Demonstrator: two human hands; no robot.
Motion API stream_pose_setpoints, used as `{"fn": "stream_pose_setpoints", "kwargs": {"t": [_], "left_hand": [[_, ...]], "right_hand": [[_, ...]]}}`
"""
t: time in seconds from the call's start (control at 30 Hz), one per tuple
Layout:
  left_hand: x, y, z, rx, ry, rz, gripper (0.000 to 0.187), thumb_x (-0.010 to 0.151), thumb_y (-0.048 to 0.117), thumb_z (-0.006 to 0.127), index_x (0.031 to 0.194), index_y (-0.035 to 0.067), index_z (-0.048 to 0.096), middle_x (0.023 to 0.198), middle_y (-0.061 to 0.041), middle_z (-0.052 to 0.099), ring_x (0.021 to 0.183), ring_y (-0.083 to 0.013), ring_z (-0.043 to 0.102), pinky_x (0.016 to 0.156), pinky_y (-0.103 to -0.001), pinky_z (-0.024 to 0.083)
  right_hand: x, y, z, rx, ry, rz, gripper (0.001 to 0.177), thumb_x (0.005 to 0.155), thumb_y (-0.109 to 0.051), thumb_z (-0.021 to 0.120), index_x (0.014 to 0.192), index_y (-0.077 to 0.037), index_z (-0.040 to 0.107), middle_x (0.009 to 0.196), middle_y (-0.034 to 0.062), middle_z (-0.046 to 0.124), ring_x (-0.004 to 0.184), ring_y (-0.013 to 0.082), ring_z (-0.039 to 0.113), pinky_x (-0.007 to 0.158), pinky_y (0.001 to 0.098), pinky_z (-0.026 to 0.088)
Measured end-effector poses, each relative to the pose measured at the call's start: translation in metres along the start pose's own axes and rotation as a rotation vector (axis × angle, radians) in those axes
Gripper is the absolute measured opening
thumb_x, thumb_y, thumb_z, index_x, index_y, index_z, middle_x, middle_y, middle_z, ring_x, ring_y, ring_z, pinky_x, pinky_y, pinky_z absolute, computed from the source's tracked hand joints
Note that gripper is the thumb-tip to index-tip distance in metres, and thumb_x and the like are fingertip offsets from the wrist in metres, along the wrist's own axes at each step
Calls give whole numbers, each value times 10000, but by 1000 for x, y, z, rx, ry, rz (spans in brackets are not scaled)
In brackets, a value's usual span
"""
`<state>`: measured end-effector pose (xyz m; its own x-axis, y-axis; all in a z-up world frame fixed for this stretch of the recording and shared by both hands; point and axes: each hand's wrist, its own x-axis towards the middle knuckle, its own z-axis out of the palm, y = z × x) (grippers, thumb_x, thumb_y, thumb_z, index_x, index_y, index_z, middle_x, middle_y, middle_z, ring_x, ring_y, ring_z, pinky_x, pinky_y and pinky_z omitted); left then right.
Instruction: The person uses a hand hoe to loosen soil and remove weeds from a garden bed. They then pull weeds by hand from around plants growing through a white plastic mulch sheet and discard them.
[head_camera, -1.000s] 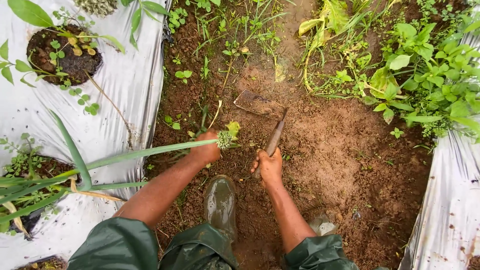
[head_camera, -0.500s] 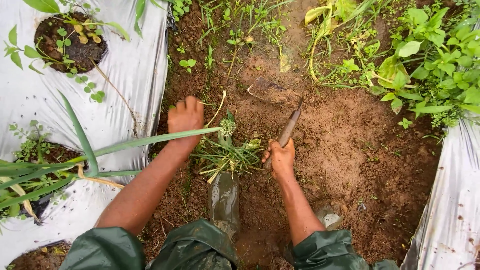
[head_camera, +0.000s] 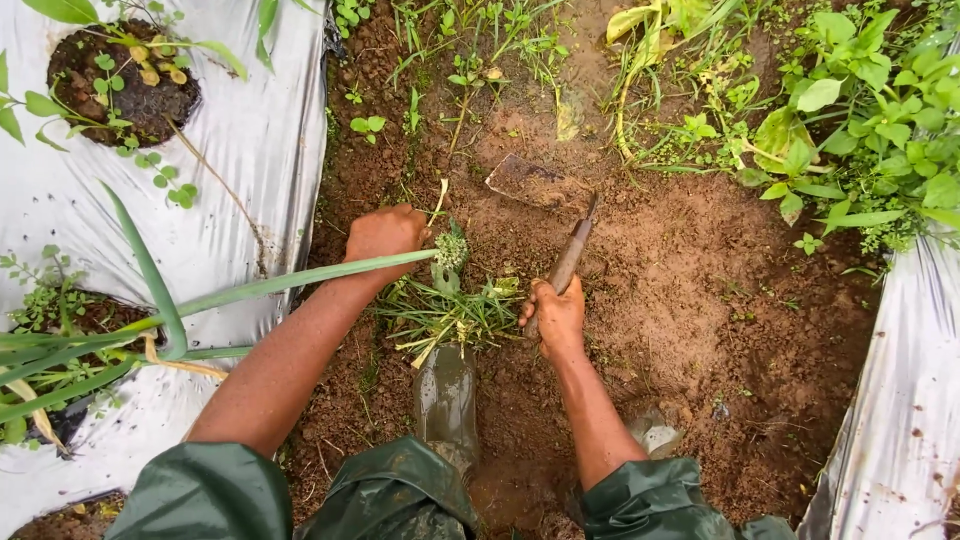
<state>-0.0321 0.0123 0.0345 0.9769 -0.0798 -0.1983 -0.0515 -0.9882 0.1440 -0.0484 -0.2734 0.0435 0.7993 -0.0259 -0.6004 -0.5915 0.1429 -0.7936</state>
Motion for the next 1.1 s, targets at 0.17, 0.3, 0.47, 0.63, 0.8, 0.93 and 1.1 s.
{"fn": "stream_pose_setpoints", "kwargs": {"t": [0.17, 0.3, 0.47, 0.63, 0.8, 0.93, 1.1], "left_hand": [[5, 5, 105, 374, 20, -22, 142, 854, 206, 732, 736, 148, 679, 644, -13, 579, 552, -195, 631, 474, -378, 505], [9, 4, 120, 258, -57, -22, 108, 867, 141, 698, 772, 105, 663, 582, -8, 589, 484, -189, 630, 418, -409, 523], [9, 19, 26, -157, -326, 113, 196, 854, 216, 722, 938, 40, 737, 775, -135, 721, 685, -302, 729, 597, -443, 613], [38, -2, -44, 165, 2, 58, 193, 954, 218, 757, 1082, 84, 703, 827, -46, 670, 669, -172, 679, 521, -285, 583], [51, -43, 17, 388, 241, 153, 119, 879, 179, 705, 767, 160, 743, 820, -6, 586, 766, -170, 653, 663, -304, 539], [78, -56, 88, 204, 183, 128, 98, 897, 77, 709, 841, 122, 776, 782, -5, 587, 711, -156, 657, 640, -301, 592], [97, -48, 31, -231, 249, 105, 98, 984, 21, 666, 893, 17, 702, 829, -77, 532, 725, -278, 663, 629, -417, 613]], "right_hand": [[5, 10, -5, 15, 1, -17, 239, 959, -6, 570, 1152, 32, 434, 696, 99, 516, 456, 180, 574, 354, 373, 574], [4, 0, 1, 22, 29, 7, 239, 947, -1, 588, 1133, 21, 439, 688, 93, 506, 439, 172, 562, 333, 367, 557], [18, 0, 2, 13, 39, 22, 242, 951, -18, 589, 1137, 11, 437, 689, 92, 514, 439, 167, 563, 336, 362, 557], [21, -5, 4, 39, 46, 36, 228, 955, -18, 588, 1136, 3, 450, 689, 93, 509, 443, 167, 552, 346, 353, 563], [24, 4, -2, 35, 48, 50, 244, 952, -24, 588, 1150, -2, 447, 700, 94, 513, 444, 168, 549, 354, 369, 566], [25, -3, -2, 46, 54, 56, 243, 950, -20, 596, 1136, -4, 440, 694, 92, 510, 434, 164, 542, 342, 364, 556], [33, 3, -7, 42, 88, 31, 229, 936, -13, 597, 1117, -15, 457, 681, 91, 525, 417, 160, 550, 328, 356, 555]]}}
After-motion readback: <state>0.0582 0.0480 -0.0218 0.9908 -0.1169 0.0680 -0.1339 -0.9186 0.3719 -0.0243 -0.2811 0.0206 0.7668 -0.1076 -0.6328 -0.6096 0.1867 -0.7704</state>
